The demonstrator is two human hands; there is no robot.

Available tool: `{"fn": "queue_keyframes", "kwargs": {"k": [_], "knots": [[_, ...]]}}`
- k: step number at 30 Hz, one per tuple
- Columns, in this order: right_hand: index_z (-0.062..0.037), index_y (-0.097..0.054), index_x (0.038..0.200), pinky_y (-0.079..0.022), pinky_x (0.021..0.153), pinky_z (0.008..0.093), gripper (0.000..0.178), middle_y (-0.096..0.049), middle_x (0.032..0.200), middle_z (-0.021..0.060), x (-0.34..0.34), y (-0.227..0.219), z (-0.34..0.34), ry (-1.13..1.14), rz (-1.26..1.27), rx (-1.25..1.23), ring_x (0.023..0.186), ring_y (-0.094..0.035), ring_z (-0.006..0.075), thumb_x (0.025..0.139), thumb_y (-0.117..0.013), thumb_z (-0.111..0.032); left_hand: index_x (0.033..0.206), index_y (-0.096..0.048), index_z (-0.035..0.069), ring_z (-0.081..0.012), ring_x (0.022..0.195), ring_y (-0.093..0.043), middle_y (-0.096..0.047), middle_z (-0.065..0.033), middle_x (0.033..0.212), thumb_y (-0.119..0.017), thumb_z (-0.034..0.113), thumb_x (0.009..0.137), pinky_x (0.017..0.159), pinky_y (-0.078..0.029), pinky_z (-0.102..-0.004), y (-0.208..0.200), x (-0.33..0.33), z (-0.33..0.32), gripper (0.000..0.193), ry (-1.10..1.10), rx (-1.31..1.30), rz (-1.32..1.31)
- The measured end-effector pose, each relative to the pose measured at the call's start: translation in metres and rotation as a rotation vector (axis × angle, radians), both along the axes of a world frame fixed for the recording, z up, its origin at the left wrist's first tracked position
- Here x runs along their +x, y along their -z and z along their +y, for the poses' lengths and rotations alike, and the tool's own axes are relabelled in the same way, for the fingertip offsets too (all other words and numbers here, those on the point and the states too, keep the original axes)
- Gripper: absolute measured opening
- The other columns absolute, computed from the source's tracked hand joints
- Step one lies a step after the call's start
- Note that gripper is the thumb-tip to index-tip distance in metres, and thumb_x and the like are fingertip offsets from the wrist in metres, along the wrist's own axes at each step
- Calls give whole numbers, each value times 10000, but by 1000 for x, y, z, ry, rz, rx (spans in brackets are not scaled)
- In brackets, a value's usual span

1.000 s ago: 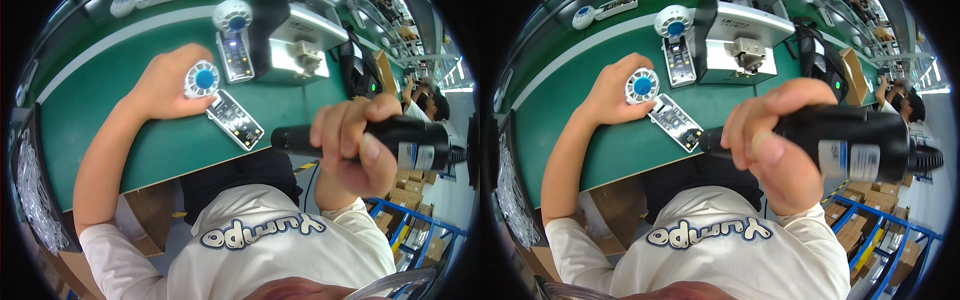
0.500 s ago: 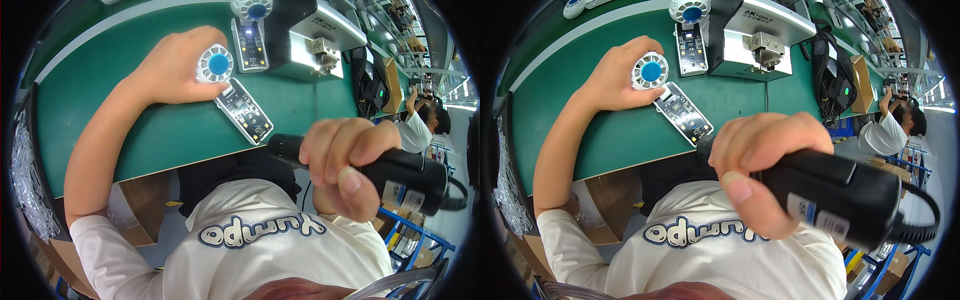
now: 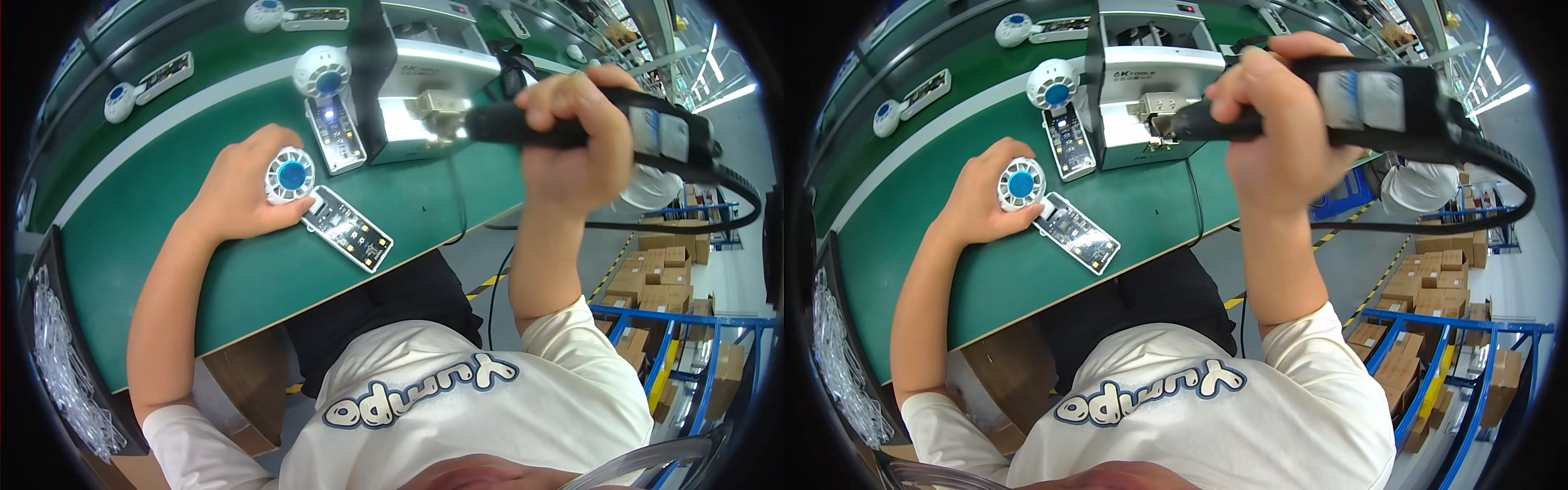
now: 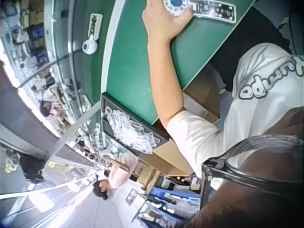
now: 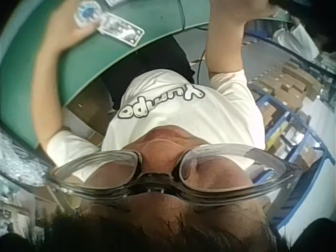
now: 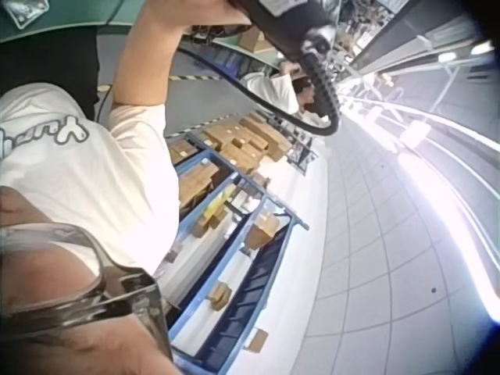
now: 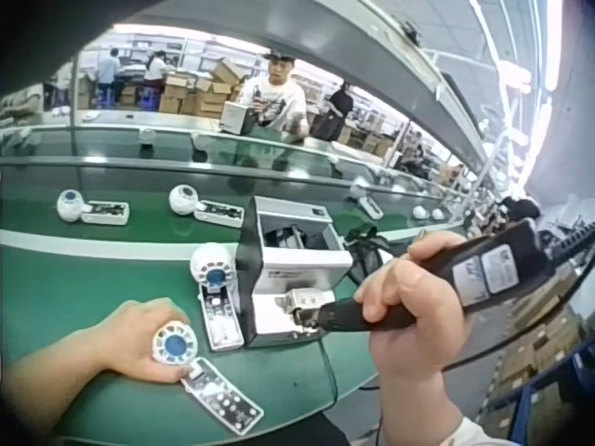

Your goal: Screwing components onto a printed circuit board using an electric screwdriver.

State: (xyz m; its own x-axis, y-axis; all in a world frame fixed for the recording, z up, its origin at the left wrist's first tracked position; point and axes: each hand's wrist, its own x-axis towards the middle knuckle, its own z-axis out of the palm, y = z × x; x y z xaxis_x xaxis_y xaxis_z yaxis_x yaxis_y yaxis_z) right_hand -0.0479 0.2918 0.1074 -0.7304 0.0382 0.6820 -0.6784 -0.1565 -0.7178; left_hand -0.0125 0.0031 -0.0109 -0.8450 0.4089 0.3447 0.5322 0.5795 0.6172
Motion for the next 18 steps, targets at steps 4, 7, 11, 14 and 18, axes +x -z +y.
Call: {"fn": "queue_keyframes", "kwargs": {"k": [4,7,11,14,18], "knots": [[24,-545,999,-515,603,375,216,-552,657,86,-5,0,5,-28,-8,55,535,-542,183,812,-594,-73,1086,-582,32,-367,851,-641,-623,-153,992,-790,289,678,721,-507,-416,-2,2,2,525,-36,-1,-41],[44,-550,1004,-530,580,351,222,-568,613,89,-8,3,3,-84,-31,110,514,-567,174,815,-623,-46,1092,-584,38,-369,850,-640,-623,-150,988,-790,297,682,721,-509,-417,-1,-1,1,527,-28,0,-46],[13,-538,1071,-494,625,384,262,-537,680,77,15,14,-10,-337,-112,8,547,-528,175,822,-560,-66,1093,-585,46,-369,849,-639,-627,-152,990,-788,314,687,720,-511,-421,10,-2,-5,526,-14,31,14],[-13,-525,1121,-469,650,401,299,-516,723,67,42,26,-29,-480,-173,-65,565,-499,174,830,-522,-85,1087,-586,51,-368,849,-639,-633,-152,993,-785,331,697,720,-513,-423,10,-9,-3,520,32,29,33],[-28,-508,1165,-462,648,394,326,-513,731,60,57,35,-58,-526,-196,-33,564,-493,171,848,-519,-103,1083,-577,43,-338,843,-653,-627,-139,975,-790,295,686,719,-519,-392,11,-8,-6,516,10,-3,47]]}}
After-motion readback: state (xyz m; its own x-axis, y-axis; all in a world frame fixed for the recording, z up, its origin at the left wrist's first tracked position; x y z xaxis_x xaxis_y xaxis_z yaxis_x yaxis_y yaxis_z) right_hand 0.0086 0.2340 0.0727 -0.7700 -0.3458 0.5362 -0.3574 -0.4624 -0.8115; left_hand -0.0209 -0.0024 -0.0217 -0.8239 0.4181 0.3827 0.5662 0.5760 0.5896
